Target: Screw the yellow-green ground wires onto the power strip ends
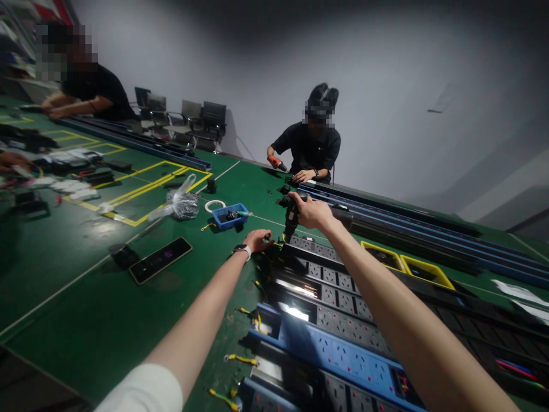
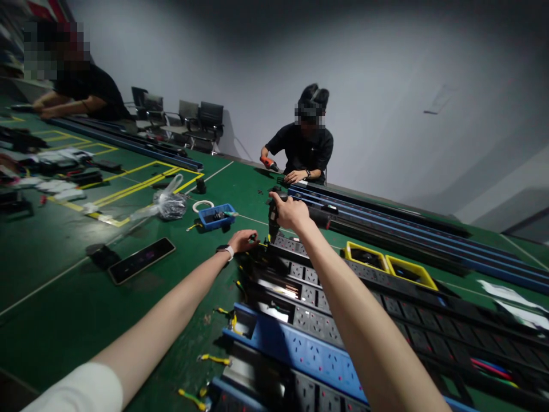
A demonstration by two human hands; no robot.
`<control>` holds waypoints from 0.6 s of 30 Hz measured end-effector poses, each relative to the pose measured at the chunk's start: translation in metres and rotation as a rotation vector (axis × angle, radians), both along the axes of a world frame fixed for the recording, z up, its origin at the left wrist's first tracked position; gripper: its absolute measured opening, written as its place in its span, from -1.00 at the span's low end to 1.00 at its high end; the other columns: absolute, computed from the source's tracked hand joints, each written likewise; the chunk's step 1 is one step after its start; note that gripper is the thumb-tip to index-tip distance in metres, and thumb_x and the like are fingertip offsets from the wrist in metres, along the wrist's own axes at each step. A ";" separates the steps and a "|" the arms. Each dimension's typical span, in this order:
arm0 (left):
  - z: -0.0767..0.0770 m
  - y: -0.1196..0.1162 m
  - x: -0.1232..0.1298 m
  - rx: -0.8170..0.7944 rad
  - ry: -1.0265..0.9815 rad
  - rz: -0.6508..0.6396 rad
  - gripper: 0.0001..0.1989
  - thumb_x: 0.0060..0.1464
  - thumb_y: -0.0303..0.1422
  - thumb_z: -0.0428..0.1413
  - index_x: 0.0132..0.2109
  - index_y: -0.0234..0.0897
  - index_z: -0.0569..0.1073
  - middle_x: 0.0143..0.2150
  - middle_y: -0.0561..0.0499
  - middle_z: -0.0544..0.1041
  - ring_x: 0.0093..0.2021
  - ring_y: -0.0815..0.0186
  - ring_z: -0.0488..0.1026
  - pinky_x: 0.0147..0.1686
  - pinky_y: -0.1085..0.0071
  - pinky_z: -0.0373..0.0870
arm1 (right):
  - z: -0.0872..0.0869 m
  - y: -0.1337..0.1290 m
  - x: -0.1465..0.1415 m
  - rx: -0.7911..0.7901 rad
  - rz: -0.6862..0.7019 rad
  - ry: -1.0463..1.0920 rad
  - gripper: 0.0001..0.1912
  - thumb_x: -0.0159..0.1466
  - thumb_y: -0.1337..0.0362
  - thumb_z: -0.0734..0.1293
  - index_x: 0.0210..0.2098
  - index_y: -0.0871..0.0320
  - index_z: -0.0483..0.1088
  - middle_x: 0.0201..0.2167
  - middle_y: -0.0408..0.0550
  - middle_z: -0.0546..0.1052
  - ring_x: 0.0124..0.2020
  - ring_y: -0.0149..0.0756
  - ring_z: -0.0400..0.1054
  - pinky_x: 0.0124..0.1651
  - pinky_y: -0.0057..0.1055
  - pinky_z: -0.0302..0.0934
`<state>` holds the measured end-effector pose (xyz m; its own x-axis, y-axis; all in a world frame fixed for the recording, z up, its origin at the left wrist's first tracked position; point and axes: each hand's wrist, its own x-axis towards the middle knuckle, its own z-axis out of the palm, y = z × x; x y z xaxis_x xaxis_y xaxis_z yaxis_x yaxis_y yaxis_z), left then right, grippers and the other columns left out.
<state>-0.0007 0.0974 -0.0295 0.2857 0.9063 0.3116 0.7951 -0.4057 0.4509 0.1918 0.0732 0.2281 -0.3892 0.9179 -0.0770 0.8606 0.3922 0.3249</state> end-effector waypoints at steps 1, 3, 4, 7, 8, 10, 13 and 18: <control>0.000 0.000 0.000 0.003 -0.002 -0.011 -0.80 0.24 -0.17 0.11 -0.20 -0.18 0.49 -0.25 0.00 0.56 -0.30 0.33 0.35 -0.29 0.40 0.14 | -0.001 -0.001 -0.003 0.015 0.013 -0.019 -0.19 0.37 0.22 0.16 0.51 -0.13 -0.28 0.20 0.29 0.37 0.00 0.00 0.48 -0.06 -0.26 0.27; 0.001 0.000 -0.001 0.010 -0.008 -0.032 -0.80 0.24 -0.17 0.10 -0.20 -0.19 0.49 -0.25 -0.02 0.56 -0.29 0.32 0.35 -0.26 0.39 0.17 | -0.005 -0.004 -0.009 0.086 0.042 -0.057 -0.15 0.36 0.26 0.21 0.52 -0.11 -0.28 0.15 0.30 0.39 -0.01 -0.03 0.47 -0.04 -0.28 0.24; 0.001 0.001 -0.002 0.013 -0.012 -0.041 -0.80 0.25 -0.17 0.10 -0.20 -0.19 0.49 -0.26 -0.02 0.56 -0.28 0.32 0.35 -0.25 0.39 0.18 | -0.007 -0.005 -0.011 0.129 0.060 -0.074 -0.13 0.35 0.28 0.22 0.52 -0.09 -0.29 0.12 0.29 0.41 -0.02 -0.05 0.47 -0.03 -0.29 0.23; -0.001 0.002 -0.002 0.009 -0.033 -0.044 -0.81 0.24 -0.18 0.10 -0.22 -0.18 0.49 -0.27 -0.01 0.56 -0.28 0.33 0.34 -0.25 0.39 0.19 | -0.014 -0.008 -0.018 0.219 0.072 -0.096 -0.19 0.39 0.38 0.14 0.52 -0.11 -0.27 0.02 0.23 0.43 -0.06 -0.15 0.46 -0.04 -0.33 0.20; -0.002 0.002 -0.002 0.005 -0.043 -0.040 -0.81 0.23 -0.18 0.11 -0.23 -0.18 0.49 -0.28 -0.01 0.56 -0.29 0.33 0.34 -0.25 0.40 0.19 | -0.016 -0.008 -0.019 0.227 0.051 -0.096 -0.22 0.41 0.41 0.09 0.52 -0.13 -0.25 0.00 0.21 0.43 -0.08 -0.19 0.47 -0.06 -0.35 0.20; -0.003 0.002 -0.002 -0.005 -0.064 -0.031 -0.82 0.21 -0.17 0.12 -0.23 -0.18 0.49 -0.28 0.00 0.56 -0.31 0.35 0.33 -0.28 0.41 0.18 | -0.017 -0.008 -0.020 0.236 -0.017 -0.093 -0.25 0.42 0.44 0.01 0.52 -0.17 -0.22 -0.03 0.18 0.43 -0.11 -0.21 0.48 -0.11 -0.38 0.19; -0.003 0.001 -0.001 -0.034 -0.093 -0.015 -0.81 0.18 -0.16 0.14 -0.23 -0.16 0.49 -0.29 0.04 0.55 -0.33 0.37 0.35 -0.32 0.44 0.16 | -0.018 -0.005 -0.015 0.243 -0.098 -0.093 -0.24 0.42 0.46 0.00 0.51 -0.20 -0.21 -0.04 0.17 0.42 -0.11 -0.20 0.49 -0.15 -0.40 0.18; 0.003 -0.002 0.001 -0.060 -0.083 0.013 -0.77 0.17 -0.10 0.13 -0.24 -0.14 0.50 -0.31 0.06 0.54 -0.32 0.35 0.40 -0.32 0.46 0.15 | -0.018 -0.001 -0.002 0.230 -0.121 -0.107 -0.20 0.41 0.42 0.10 0.51 -0.21 -0.27 -0.01 0.16 0.41 -0.09 -0.22 0.48 -0.13 -0.42 0.19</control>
<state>-0.0002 0.0958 -0.0269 0.2491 0.9275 0.2786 0.7592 -0.3656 0.5385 0.1895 0.0722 0.2102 -0.2762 0.9555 0.1039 0.8529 0.1938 0.4847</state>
